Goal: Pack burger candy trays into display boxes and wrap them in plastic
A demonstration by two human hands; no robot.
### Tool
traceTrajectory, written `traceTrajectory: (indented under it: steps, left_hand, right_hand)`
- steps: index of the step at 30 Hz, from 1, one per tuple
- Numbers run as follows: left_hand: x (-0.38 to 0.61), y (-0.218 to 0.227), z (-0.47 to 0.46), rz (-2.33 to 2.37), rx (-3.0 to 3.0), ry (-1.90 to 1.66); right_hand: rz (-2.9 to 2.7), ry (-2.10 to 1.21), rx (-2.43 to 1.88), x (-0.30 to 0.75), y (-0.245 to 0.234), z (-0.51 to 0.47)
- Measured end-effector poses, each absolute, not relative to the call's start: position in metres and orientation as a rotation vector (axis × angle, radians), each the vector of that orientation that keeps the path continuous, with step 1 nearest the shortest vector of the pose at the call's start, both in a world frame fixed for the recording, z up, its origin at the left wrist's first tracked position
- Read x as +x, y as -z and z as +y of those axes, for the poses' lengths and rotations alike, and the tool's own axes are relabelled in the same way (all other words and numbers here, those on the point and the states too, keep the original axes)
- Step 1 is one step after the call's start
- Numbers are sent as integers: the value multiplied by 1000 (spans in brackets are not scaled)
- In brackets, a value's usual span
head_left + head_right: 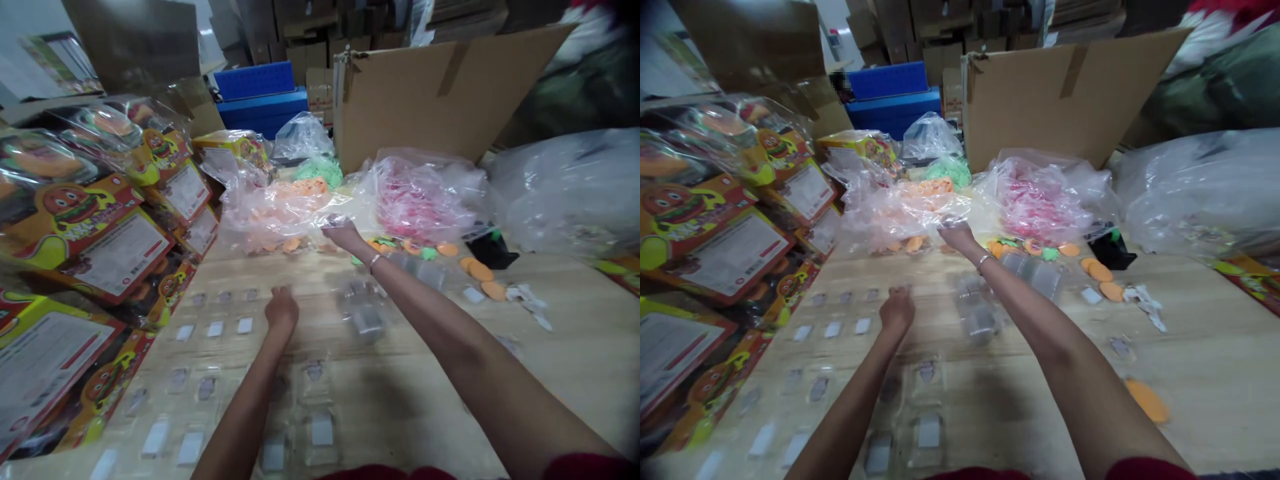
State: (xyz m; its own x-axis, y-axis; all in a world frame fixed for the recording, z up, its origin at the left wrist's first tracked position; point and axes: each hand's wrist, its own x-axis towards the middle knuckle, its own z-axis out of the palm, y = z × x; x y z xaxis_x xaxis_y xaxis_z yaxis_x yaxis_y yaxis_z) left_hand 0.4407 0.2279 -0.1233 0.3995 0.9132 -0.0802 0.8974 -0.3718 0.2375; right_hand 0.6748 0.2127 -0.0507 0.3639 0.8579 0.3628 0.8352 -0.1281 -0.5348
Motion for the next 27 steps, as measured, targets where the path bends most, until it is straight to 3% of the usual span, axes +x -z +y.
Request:
traceTrajectory:
  steps: [4, 10, 19, 27]
  left_hand:
    - [440, 114, 227, 1536, 2382, -158]
    - [473, 123, 154, 847, 1842, -339]
    - [482, 130, 138, 712, 1418, -294]
    - [436, 91, 152, 982, 1354, -626]
  right_hand:
    - [-1436, -19, -2037, 673, 55, 129]
    - [-1275, -77, -2141, 629, 108, 33]
    - [-1258, -113, -2078, 600, 129, 26]
    - [-1404, 18, -2095, 614, 101, 49]
